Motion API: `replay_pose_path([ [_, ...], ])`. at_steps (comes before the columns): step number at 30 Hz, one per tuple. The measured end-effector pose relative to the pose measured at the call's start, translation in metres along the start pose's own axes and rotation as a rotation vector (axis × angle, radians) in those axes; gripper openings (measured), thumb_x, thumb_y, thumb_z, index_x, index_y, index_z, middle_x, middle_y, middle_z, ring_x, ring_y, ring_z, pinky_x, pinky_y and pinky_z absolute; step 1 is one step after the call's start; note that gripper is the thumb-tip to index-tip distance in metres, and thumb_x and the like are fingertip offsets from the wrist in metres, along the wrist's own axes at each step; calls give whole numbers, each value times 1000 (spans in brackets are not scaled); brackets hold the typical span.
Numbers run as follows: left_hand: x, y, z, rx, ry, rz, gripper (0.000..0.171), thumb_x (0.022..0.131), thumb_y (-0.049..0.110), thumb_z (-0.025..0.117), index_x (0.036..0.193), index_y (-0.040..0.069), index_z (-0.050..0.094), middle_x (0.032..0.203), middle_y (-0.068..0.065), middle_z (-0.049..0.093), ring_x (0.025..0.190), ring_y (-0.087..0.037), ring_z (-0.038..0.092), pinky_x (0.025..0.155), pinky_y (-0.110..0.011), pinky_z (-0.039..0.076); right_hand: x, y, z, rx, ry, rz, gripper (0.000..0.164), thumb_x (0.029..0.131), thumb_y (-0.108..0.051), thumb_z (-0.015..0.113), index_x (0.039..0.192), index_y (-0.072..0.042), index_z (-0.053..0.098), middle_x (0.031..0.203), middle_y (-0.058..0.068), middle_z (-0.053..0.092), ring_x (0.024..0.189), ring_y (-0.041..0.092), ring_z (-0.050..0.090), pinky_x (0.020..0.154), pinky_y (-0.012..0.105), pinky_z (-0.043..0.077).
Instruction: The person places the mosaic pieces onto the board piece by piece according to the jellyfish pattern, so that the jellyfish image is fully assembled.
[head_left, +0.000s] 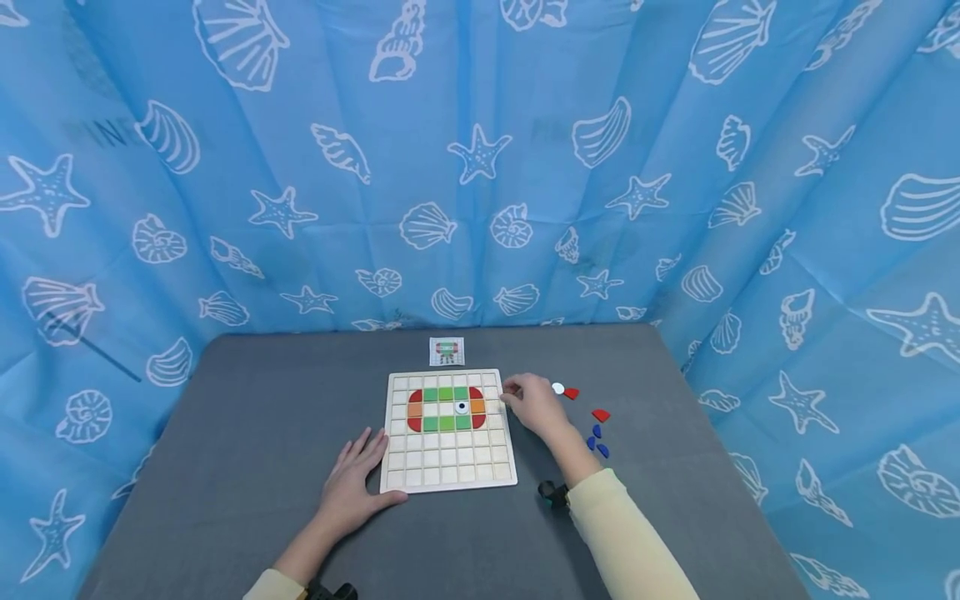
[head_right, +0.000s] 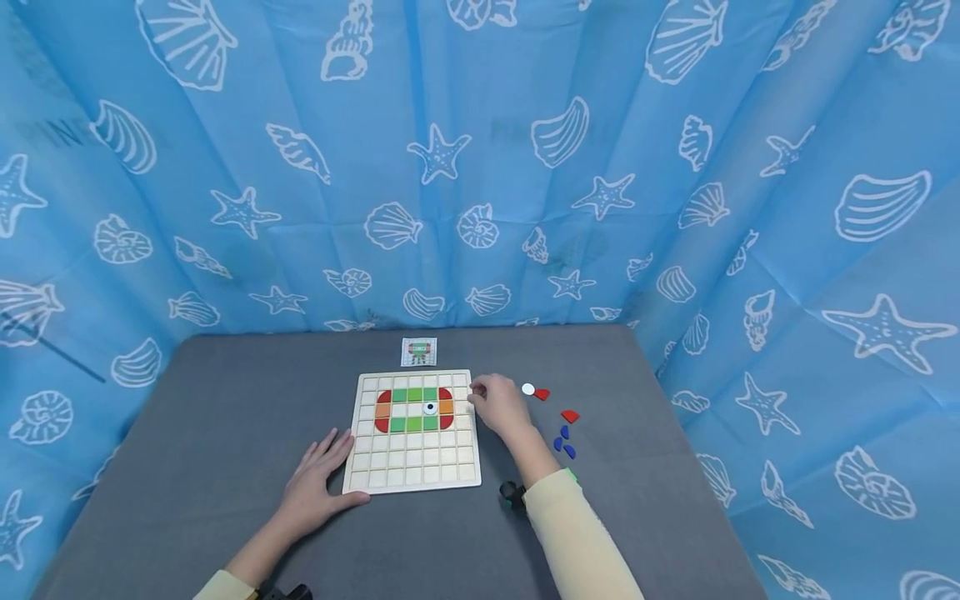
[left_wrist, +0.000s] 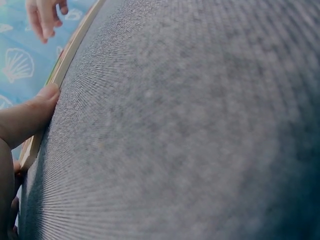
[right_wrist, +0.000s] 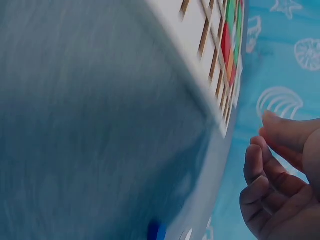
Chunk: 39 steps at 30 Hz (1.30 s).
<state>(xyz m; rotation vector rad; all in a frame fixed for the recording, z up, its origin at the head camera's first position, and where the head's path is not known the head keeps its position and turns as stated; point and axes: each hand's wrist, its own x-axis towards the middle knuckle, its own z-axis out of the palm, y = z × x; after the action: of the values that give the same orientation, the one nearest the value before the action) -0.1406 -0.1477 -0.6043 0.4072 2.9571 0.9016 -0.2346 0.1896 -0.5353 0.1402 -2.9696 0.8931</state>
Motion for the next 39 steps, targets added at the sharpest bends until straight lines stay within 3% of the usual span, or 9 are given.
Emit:
replay_pose_path([
  [13,1,-2,3,0,-18,-23,114,70,73,76,157,11,37,163,-8,34,154,-34,22,125,-54,17,11,53,-19,-80,6,82,26,92,-17,76,116,-8,75,107,10,72,98,27,67,85,46,57],
  [19,1,-3,4,1,-16,-23,115,69,74,76,156,11,37,163,-8,35,154,-34,23,124,-54,18,11,69,-21,-179,4,130,31,91,-17,77,120,-10,73,119,19,65,110,39,58,89,53,52],
  [34,0,0,1,-3,-11,-7,110,72,69,77,156,11,37,164,-9,33,154,-35,23,125,-54,17,7,78,-29,-224,-54,163,22,99,-14,64,113,2,71,107,21,65,106,39,62,91,52,54],
  [39,0,0,0,-11,-13,-13,111,72,69,78,156,10,37,163,-11,33,154,-36,23,124,-56,17,4,73,-28,-187,-18,161,23,102,-14,60,112,2,73,107,20,71,101,37,66,86,51,56],
])
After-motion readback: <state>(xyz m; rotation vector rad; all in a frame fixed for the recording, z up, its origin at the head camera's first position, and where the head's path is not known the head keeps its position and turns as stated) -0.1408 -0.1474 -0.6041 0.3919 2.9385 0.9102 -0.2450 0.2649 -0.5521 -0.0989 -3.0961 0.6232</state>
